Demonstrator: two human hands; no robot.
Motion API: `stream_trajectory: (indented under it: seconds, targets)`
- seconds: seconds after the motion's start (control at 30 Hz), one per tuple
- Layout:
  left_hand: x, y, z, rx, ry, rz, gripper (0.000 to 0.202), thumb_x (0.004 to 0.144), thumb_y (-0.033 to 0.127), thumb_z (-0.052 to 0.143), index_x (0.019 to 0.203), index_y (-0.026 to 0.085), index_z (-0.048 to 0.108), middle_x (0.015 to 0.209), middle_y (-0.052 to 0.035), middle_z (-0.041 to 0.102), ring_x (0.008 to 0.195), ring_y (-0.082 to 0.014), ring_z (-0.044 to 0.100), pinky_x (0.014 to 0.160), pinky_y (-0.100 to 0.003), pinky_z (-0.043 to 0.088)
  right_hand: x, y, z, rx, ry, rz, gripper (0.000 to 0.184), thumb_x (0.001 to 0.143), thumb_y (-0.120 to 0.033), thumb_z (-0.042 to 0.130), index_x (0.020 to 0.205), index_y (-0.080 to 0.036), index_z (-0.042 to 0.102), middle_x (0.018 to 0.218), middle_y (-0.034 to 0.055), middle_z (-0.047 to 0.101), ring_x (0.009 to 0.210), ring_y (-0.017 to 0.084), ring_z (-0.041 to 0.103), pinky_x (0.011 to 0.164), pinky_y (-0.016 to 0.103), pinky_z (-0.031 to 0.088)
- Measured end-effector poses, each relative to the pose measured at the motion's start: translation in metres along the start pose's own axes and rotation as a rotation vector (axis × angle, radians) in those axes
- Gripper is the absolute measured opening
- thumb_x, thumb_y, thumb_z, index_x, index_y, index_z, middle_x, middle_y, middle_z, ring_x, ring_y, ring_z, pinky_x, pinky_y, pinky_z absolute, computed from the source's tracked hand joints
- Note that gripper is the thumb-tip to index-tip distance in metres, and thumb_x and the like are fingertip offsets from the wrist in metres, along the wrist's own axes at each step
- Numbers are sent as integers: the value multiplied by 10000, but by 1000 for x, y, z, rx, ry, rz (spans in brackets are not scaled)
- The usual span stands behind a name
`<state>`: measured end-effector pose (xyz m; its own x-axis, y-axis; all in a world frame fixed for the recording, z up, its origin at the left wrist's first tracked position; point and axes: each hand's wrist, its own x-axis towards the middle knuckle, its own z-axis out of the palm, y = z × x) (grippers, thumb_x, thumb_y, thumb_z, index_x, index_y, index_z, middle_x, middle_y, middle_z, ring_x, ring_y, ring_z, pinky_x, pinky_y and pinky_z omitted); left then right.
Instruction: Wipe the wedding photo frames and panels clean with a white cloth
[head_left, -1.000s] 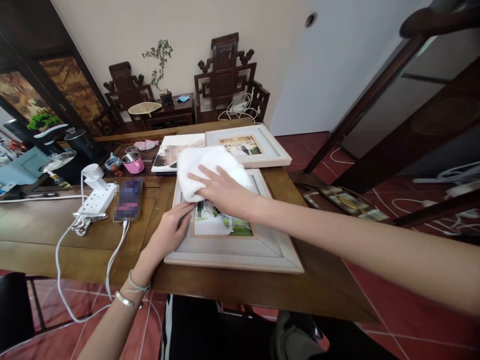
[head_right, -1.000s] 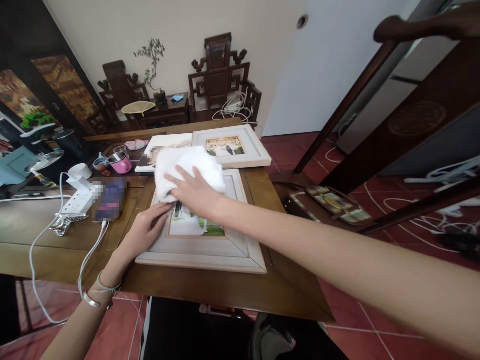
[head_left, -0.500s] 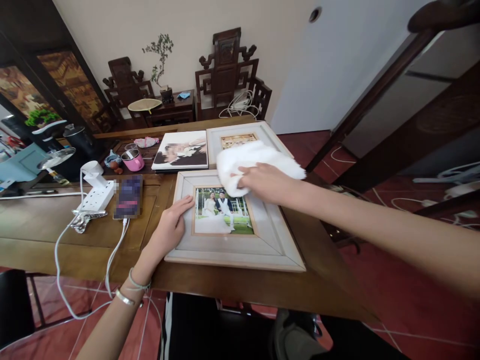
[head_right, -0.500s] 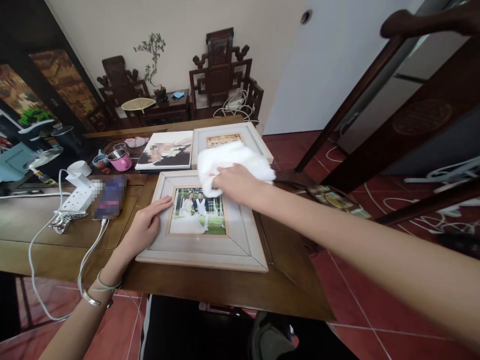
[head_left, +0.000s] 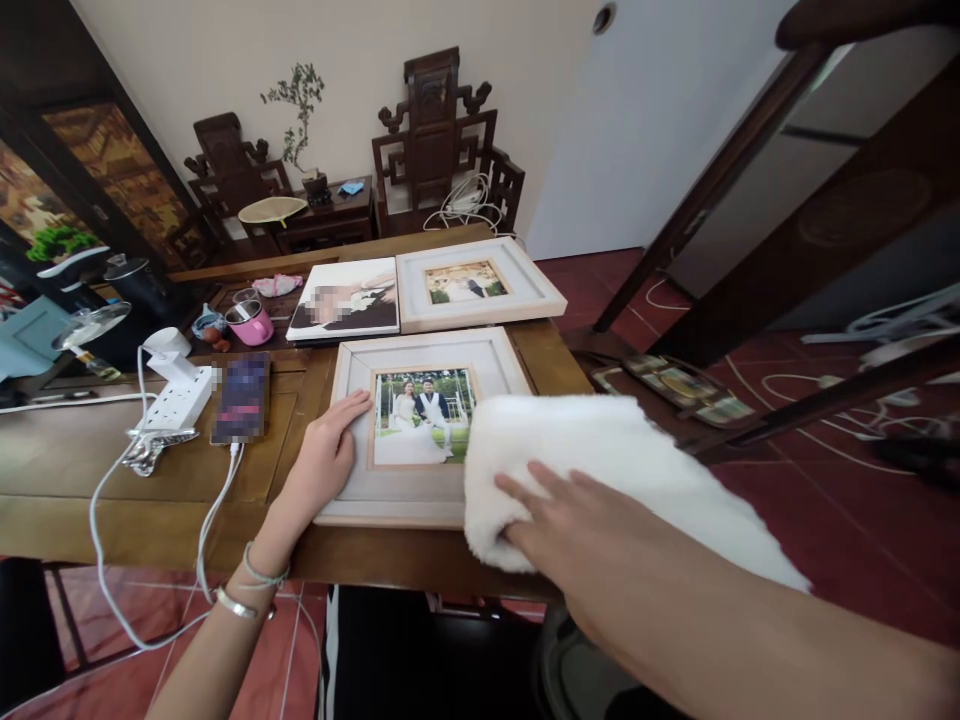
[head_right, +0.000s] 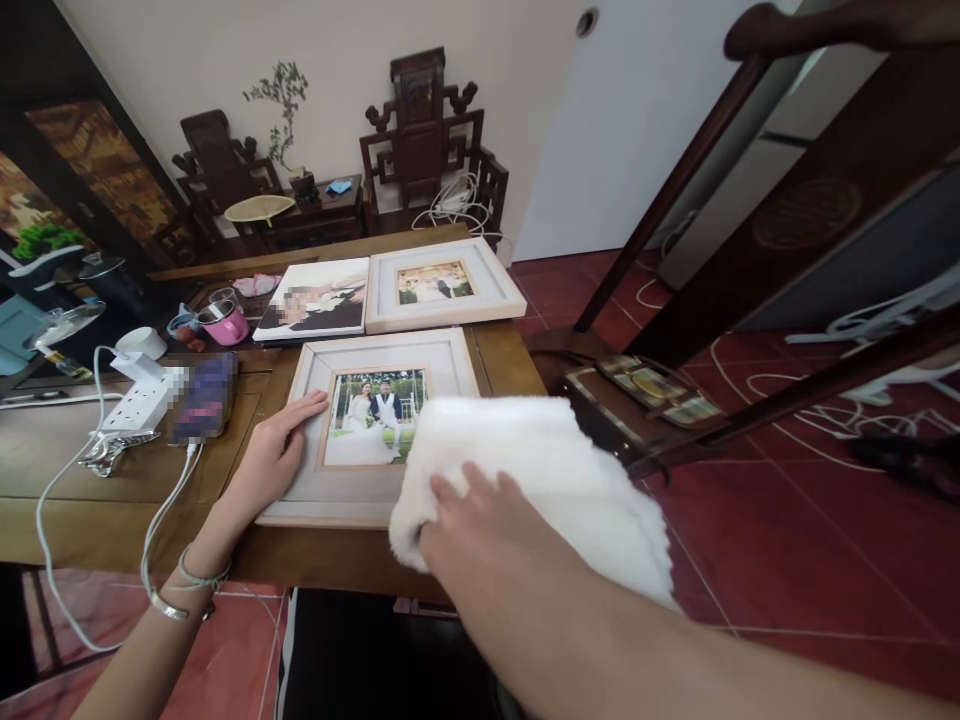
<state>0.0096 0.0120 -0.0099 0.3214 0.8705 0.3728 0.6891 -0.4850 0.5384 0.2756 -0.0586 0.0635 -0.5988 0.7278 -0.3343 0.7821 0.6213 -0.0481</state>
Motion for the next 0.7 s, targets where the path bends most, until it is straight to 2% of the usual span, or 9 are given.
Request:
stream_trajectory:
  seconds: [0.1, 0.17, 0.23, 0.33, 0.43, 0.5, 0.6, 0.7]
  targets:
    - [0, 1, -1, 6, -15, -3, 536, 780, 7, 375, 1224, 150, 639, 1348, -104, 606, 1308, -218, 522, 1149, -458, 375, -3, -5, -4, 81, 11, -100, 289, 647, -97, 641, 889, -212, 751, 1246, 157, 647, 1060, 355, 616, 780, 420, 511]
    - [0, 2, -1, 12, -18, -2, 541, 785, 7, 372, 1239, 150, 629, 1354, -104, 602, 1312, -216, 517, 1152, -457, 371, 7, 0, -8, 58, 36, -109, 344, 671, -81, 620, 976, -187, 739, 1276, 169, 629, 1068, 344, 620, 824, 428, 513]
    - [0, 2, -3, 16, -23, 5, 544, 794, 4, 364, 1255, 143, 617, 1358, -110, 598, 1318, -211, 511, 1153, -456, 368, 25, 14, -8, -21, 107, -89, 430, 704, -36, 571, 1097, -145, 708, 1358, 191, 568, 1192, 370, 554, 929, 488, 473]
    - [0, 1, -4, 9, -35, 28, 536, 811, 1, 348, 1262, 128, 609, 1355, -123, 598, 1321, -206, 508, 1152, -452, 370, 61, 47, -5, -159, 247, -74, 512, 708, 33, 521, 1185, -82, 667, 1471, 209, 443, 1371, 419, 347, 1069, 599, 310]
    - [0, 1, -4, 2, -33, 34, 536, 818, 1, 345, 1266, 138, 605, 1360, -120, 594, 1324, -203, 504, 1151, -452, 369, 94, 76, -3, -227, 309, -58, 534, 727, 32, 513, 1231, -93, 642, 1515, 190, 385, 1402, 425, 279, 1065, 653, 271]
    - [0, 1, -4, 5, -28, 23, 530, 821, 5, 348, 1264, 136, 607, 1358, -123, 595, 1323, -205, 505, 1152, -451, 368, 104, 84, -5, -246, 323, -24, 538, 739, 24, 515, 1243, -117, 636, 1527, 176, 371, 1400, 428, 278, 1044, 674, 281]
    - [0, 0, -2, 4, -23, 16, 525, 821, 11, 355, 1262, 140, 610, 1350, -120, 603, 1316, -207, 513, 1148, -449, 373, 97, 69, -11, -234, 245, 34, 526, 733, 9, 554, 1227, -144, 652, 1528, 171, 374, 1378, 446, 305, 1020, 666, 313]
    - [0, -1, -1, -2, -14, 18, 538, 816, 9, 362, 1268, 166, 608, 1349, -103, 606, 1312, -206, 517, 1144, -456, 378, 69, 34, -15, -157, 145, 84, 452, 728, -5, 595, 1136, -163, 707, 1466, 194, 451, 1340, 462, 356, 995, 654, 349]
